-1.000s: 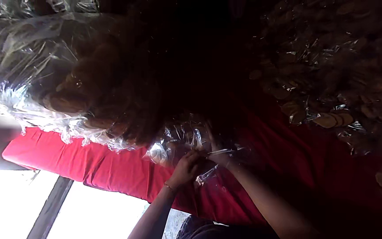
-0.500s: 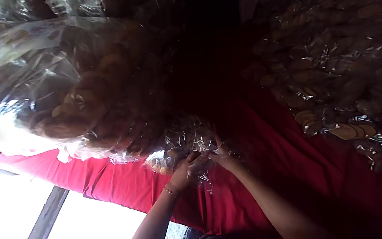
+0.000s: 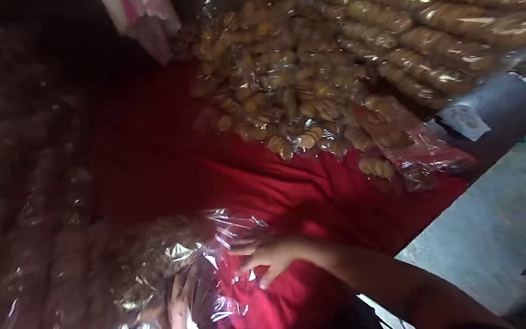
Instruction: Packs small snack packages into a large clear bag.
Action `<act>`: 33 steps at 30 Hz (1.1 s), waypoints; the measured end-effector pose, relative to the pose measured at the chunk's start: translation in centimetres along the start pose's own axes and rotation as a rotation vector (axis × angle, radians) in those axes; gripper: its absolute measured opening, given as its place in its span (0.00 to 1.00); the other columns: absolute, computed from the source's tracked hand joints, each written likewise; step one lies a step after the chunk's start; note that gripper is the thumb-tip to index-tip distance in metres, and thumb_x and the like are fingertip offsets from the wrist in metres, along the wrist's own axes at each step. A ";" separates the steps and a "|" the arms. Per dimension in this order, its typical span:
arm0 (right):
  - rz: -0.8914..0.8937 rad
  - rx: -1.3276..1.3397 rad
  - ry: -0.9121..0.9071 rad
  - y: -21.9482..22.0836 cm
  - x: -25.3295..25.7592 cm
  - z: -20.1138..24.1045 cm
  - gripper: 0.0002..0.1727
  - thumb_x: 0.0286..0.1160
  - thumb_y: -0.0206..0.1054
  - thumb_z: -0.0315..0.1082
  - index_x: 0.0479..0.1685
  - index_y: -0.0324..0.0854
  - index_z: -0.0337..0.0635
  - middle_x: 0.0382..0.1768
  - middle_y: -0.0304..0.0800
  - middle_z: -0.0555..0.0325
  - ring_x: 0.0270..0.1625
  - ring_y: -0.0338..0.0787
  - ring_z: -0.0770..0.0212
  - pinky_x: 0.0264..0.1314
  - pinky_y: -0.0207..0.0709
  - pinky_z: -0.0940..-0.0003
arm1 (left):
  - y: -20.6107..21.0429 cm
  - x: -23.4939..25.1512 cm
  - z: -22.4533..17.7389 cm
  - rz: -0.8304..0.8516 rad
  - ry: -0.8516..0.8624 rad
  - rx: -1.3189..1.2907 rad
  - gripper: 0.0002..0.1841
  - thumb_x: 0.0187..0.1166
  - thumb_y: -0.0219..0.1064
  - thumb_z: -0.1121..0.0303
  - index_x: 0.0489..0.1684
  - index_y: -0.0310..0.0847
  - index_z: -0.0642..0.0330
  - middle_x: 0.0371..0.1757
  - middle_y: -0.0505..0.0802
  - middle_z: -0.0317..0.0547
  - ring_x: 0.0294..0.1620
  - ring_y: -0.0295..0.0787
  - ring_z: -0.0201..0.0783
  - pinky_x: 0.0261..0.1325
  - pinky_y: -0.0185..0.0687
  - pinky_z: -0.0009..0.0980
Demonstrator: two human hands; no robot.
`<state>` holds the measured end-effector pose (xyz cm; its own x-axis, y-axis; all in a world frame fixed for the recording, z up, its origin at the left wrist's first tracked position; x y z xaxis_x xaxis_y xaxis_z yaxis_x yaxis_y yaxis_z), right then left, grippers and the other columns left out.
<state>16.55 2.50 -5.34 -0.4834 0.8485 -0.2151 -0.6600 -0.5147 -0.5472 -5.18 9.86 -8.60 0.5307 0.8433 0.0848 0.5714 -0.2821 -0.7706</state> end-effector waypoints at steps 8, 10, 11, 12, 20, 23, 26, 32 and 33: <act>-0.805 -0.356 0.617 -23.3 -1.9 -13.7 0.39 0.64 0.78 0.59 0.81 0.76 0.64 0.91 0.53 0.40 0.90 0.55 0.33 0.83 0.52 0.25 | -0.1 0.6 -2.3 -0.034 0.140 0.215 0.16 0.69 0.68 0.73 0.52 0.91 0.71 0.61 0.86 0.80 0.65 0.81 0.79 0.70 0.72 0.69; -0.738 -0.368 0.685 -23.5 0.0 -15.4 0.52 0.60 0.80 0.61 0.91 0.60 0.70 0.95 0.38 0.41 0.94 0.40 0.30 0.84 0.41 0.20 | -0.5 0.2 -0.5 -0.061 0.141 0.028 0.15 0.76 0.64 0.73 0.53 0.89 0.74 0.61 0.90 0.70 0.68 0.85 0.59 0.77 0.73 0.48; -0.711 -0.374 0.699 -23.5 0.4 -15.4 0.50 0.64 0.77 0.60 0.92 0.57 0.70 0.94 0.41 0.42 0.94 0.40 0.31 0.83 0.40 0.20 | -1.5 0.1 -1.3 -0.071 0.111 -0.071 0.16 0.78 0.61 0.75 0.56 0.87 0.77 0.61 0.91 0.67 0.67 0.87 0.50 0.77 0.75 0.38; -0.711 -0.386 0.677 -23.3 0.4 -15.0 0.44 0.71 0.73 0.57 0.91 0.60 0.67 0.93 0.49 0.42 0.93 0.46 0.32 0.82 0.44 0.20 | -2.9 0.2 -3.7 -0.101 0.107 -0.135 0.16 0.80 0.58 0.77 0.59 0.84 0.80 0.60 0.91 0.68 0.65 0.88 0.46 0.74 0.78 0.36; -0.630 -0.602 0.127 -11.8 -11.4 -12.8 0.30 0.76 0.68 0.50 0.81 0.75 0.66 0.81 0.76 0.50 0.84 0.71 0.38 0.78 0.61 0.28 | 2.7 -0.2 -30.2 -0.032 0.450 -0.187 0.13 0.83 0.55 0.76 0.50 0.89 0.61 0.56 0.93 0.47 0.64 0.87 0.32 0.72 0.78 0.25; -0.584 -0.570 0.065 -9.7 -17.5 -12.7 0.36 0.69 0.72 0.41 0.83 0.71 0.53 0.84 0.73 0.52 0.85 0.72 0.44 0.85 0.59 0.33 | 10.5 4.3 -28.5 -0.049 0.276 -0.229 0.17 0.72 0.58 0.83 0.55 0.88 0.72 0.68 0.87 0.65 0.71 0.85 0.48 0.73 0.81 0.37; -0.748 -0.536 -0.089 -10.4 -22.4 -13.5 0.19 0.72 0.69 0.38 0.62 0.86 0.45 0.78 0.78 0.42 0.83 0.74 0.37 0.82 0.66 0.35 | 14.5 10.0 -26.5 -0.033 0.061 -0.153 0.21 0.81 0.62 0.71 0.72 0.81 0.68 0.79 0.76 0.71 0.80 0.73 0.65 0.79 0.69 0.57; -0.995 -0.059 -0.058 -18.0 -27.0 -12.2 0.15 0.83 0.58 0.30 0.52 0.91 0.36 0.56 0.93 0.48 0.64 0.89 0.54 0.74 0.75 0.50 | 19.8 13.9 -28.2 0.292 -0.266 0.318 0.34 0.76 0.71 0.52 0.82 0.71 0.56 0.81 0.76 0.63 0.84 0.66 0.65 0.76 0.62 0.67; -0.998 0.064 -0.027 -19.5 -27.4 -11.7 0.16 0.86 0.54 0.26 0.55 0.88 0.31 0.54 0.92 0.46 0.60 0.90 0.58 0.71 0.79 0.58 | 19.9 13.8 -28.7 0.297 -0.240 0.373 0.37 0.73 0.73 0.47 0.82 0.71 0.54 0.80 0.77 0.63 0.83 0.67 0.65 0.76 0.61 0.68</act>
<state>49.38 -9.32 1.78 0.2969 0.8933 0.3376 -0.8003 0.4256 -0.4224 31.47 2.74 -4.67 0.4527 0.8452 -0.2840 0.1342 -0.3795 -0.9154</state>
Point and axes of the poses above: each hand's wrist, its own x-axis towards the middle knuckle, its own y-axis out of the palm, z = x × y, the point moved 6 cm from there along x, towards the middle knuckle
